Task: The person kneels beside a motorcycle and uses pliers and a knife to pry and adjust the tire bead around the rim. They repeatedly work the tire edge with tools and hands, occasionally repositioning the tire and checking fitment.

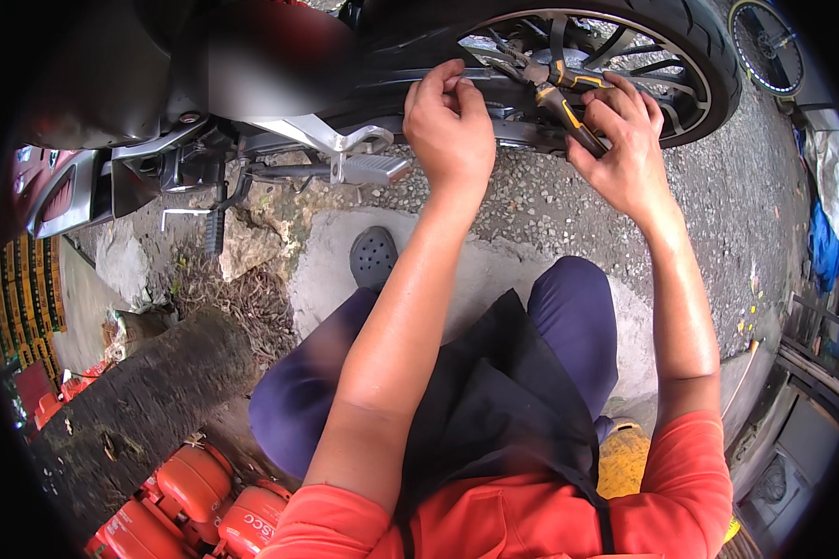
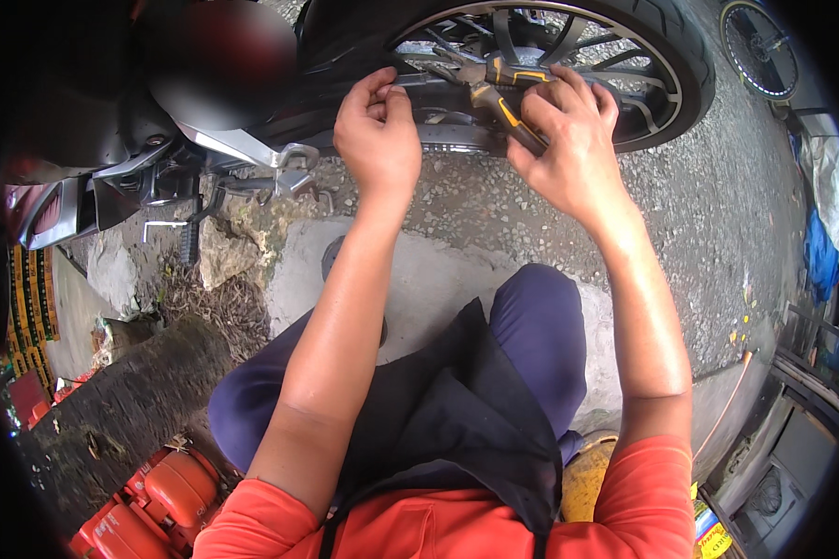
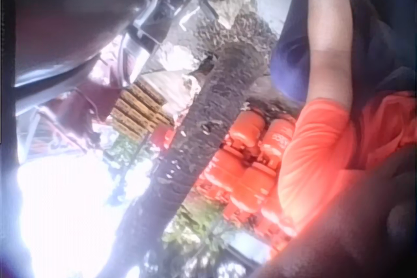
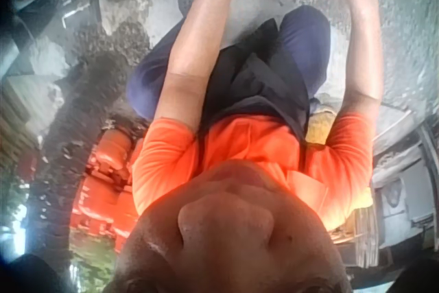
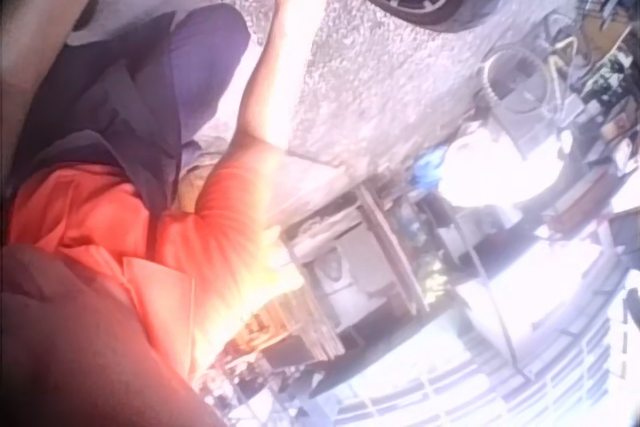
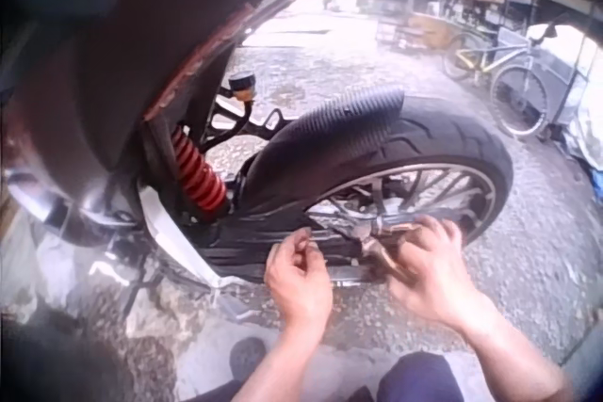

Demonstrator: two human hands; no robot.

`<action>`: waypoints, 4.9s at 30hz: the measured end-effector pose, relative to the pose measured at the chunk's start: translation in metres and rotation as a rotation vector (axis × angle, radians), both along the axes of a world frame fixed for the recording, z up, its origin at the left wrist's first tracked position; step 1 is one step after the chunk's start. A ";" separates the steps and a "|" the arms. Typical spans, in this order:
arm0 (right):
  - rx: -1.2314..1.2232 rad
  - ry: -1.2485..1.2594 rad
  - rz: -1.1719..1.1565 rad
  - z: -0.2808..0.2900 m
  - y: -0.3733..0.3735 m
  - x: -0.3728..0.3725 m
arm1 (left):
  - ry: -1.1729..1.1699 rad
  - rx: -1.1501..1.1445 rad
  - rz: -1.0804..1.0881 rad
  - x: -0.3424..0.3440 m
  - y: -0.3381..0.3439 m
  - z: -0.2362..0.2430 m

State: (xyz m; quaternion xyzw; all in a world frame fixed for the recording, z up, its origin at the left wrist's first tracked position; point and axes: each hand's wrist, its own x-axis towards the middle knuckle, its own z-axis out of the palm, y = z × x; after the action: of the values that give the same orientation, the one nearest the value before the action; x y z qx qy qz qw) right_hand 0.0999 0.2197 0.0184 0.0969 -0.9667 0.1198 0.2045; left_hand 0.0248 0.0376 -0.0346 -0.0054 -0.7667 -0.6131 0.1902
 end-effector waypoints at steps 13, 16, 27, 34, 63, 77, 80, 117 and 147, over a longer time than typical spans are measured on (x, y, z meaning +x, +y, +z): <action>-0.260 -0.144 -0.067 0.006 -0.005 0.007 | 0.010 -0.138 -0.121 -0.005 -0.004 0.016; 0.037 0.060 -0.002 0.013 -0.007 0.010 | 0.112 -0.312 -0.099 -0.004 -0.001 0.016; -0.227 -0.185 -0.084 0.017 -0.010 0.014 | 0.194 -0.409 -0.120 -0.008 -0.005 0.010; -0.629 -0.456 -0.257 0.019 -0.023 0.019 | 0.141 -0.261 -0.152 -0.002 0.001 0.006; -0.183 -0.685 0.059 0.117 -0.040 0.033 | -0.155 0.431 0.015 0.035 -0.006 -0.040; -0.055 -1.111 0.305 -0.232 -0.162 0.122 | -0.255 0.076 -0.137 -0.006 -0.010 0.010; -0.594 -0.748 0.033 -0.185 -0.139 0.087 | -0.270 -0.076 -0.155 -0.002 -0.011 0.023; -0.327 -0.384 0.046 0.005 -0.042 -0.100 | -0.033 0.418 0.008 0.038 0.065 -0.012; -0.063 0.224 0.174 -0.024 -0.040 -0.078 | 0.421 -0.309 0.048 0.003 0.019 -0.016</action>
State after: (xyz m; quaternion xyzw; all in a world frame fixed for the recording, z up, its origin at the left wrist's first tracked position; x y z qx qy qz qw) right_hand 0.0221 0.1799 -0.0054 0.1866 -0.9214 0.1559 0.3031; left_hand 0.0276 0.0565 -0.0508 -0.1437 -0.7947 -0.4693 0.3573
